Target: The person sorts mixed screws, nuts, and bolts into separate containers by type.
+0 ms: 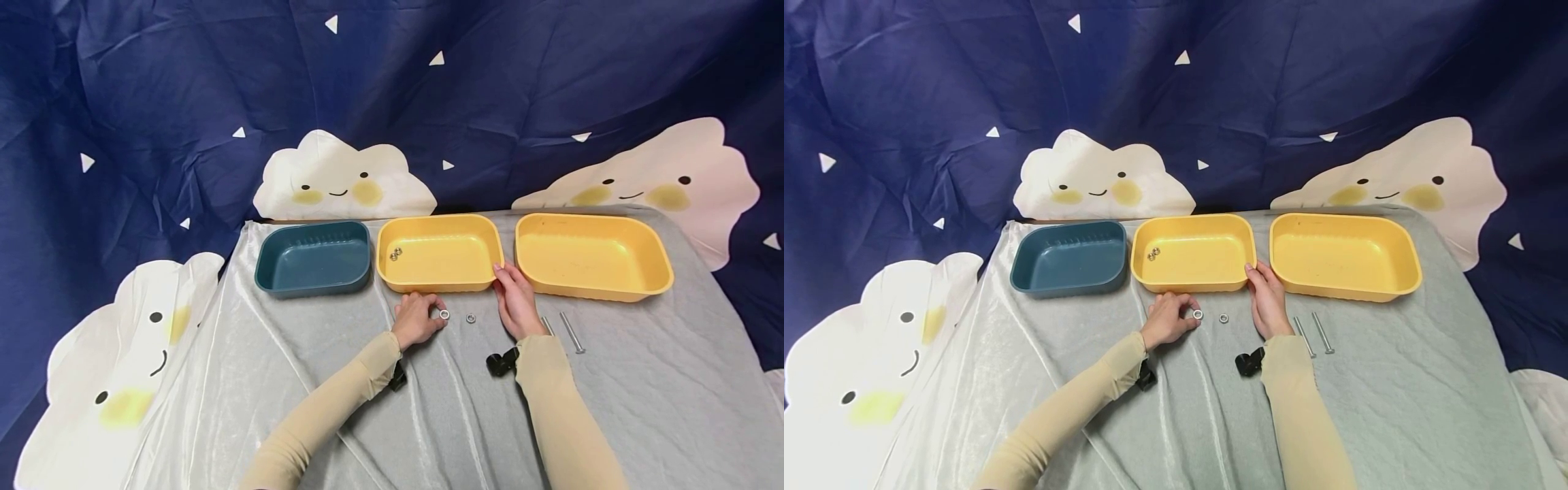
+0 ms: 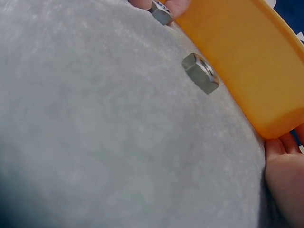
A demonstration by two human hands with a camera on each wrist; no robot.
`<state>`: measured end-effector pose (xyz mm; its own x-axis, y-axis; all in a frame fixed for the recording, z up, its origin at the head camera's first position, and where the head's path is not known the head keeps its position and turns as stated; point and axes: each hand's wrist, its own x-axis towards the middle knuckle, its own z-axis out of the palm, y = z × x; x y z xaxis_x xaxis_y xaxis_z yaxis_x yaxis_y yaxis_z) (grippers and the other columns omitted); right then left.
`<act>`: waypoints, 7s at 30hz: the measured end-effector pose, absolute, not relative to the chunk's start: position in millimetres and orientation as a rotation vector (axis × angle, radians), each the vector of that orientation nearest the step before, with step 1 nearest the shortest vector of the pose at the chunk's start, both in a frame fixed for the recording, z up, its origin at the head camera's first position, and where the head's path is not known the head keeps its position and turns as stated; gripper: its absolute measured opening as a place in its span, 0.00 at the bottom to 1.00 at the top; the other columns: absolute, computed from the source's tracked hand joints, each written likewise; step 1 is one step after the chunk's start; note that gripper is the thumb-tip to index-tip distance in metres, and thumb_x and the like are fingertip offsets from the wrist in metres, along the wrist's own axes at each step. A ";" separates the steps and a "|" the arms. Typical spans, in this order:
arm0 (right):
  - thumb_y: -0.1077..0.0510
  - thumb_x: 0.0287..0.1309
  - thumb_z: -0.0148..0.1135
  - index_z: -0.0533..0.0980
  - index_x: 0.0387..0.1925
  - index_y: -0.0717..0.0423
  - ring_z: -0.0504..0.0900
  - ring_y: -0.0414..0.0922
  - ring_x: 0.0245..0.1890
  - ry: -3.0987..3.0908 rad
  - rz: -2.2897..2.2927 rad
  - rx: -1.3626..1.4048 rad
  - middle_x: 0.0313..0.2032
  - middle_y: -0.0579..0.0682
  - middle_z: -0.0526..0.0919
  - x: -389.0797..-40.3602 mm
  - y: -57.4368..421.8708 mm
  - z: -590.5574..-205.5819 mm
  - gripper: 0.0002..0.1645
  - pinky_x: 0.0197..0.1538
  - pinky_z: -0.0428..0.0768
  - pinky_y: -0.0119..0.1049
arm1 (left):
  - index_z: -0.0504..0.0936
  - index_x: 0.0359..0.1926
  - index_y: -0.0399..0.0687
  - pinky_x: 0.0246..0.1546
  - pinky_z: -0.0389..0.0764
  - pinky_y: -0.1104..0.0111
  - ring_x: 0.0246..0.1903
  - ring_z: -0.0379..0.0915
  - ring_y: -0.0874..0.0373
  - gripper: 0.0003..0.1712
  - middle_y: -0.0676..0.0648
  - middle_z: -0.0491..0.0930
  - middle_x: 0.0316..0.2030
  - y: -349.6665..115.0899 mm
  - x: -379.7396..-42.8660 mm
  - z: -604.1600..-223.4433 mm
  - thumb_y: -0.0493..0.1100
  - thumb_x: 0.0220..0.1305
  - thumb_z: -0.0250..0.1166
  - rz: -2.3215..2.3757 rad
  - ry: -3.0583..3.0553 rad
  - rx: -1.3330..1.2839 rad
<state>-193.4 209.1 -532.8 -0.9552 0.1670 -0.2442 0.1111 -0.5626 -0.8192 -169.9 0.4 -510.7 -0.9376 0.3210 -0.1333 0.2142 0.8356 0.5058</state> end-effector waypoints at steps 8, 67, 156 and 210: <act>0.57 0.66 0.58 0.59 0.68 0.64 0.65 0.41 0.63 -1.454 2.710 -0.481 0.64 0.50 0.65 -193.2 208.8 -531.4 0.34 0.71 0.59 0.33 | 0.82 0.39 0.57 0.38 0.61 0.65 0.42 0.63 0.54 0.10 0.51 0.73 0.34 1.4 -168.9 -509.0 0.50 0.56 0.70 0.730 2.801 0.388; 0.56 0.67 0.57 0.58 0.69 0.64 0.61 0.44 0.67 -1.491 2.702 -0.454 0.66 0.52 0.63 -191.4 209.3 -530.6 0.35 0.73 0.56 0.35 | 0.84 0.36 0.47 0.40 0.66 0.72 0.37 0.67 0.59 0.10 0.47 0.77 0.37 -16.3 -162.0 -485.1 0.43 0.51 0.71 1.210 2.707 0.467; 0.57 0.67 0.56 0.60 0.68 0.64 0.61 0.45 0.68 -1.508 2.678 -0.469 0.64 0.50 0.64 -193.2 209.3 -532.4 0.33 0.71 0.59 0.33 | 0.85 0.45 0.46 0.46 0.65 0.61 0.41 0.64 0.51 0.19 0.46 0.76 0.36 -19.8 -185.8 -478.9 0.50 0.53 0.69 1.140 3.106 0.220; 0.57 0.66 0.58 0.64 0.65 0.62 0.68 0.41 0.62 -1.492 2.674 -0.469 0.61 0.49 0.68 -191.3 209.5 -532.5 0.29 0.67 0.64 0.30 | 0.82 0.44 0.48 0.37 0.68 0.78 0.32 0.69 0.65 0.14 0.51 0.79 0.32 12.2 -165.0 -499.2 0.46 0.58 0.69 1.099 2.631 0.871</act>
<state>-191.3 209.5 -532.5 -0.9531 0.1838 -0.2404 0.1080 -0.5354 -0.8377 -165.0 12.2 -499.2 -0.8178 0.5709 0.0733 0.4535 0.5606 0.6929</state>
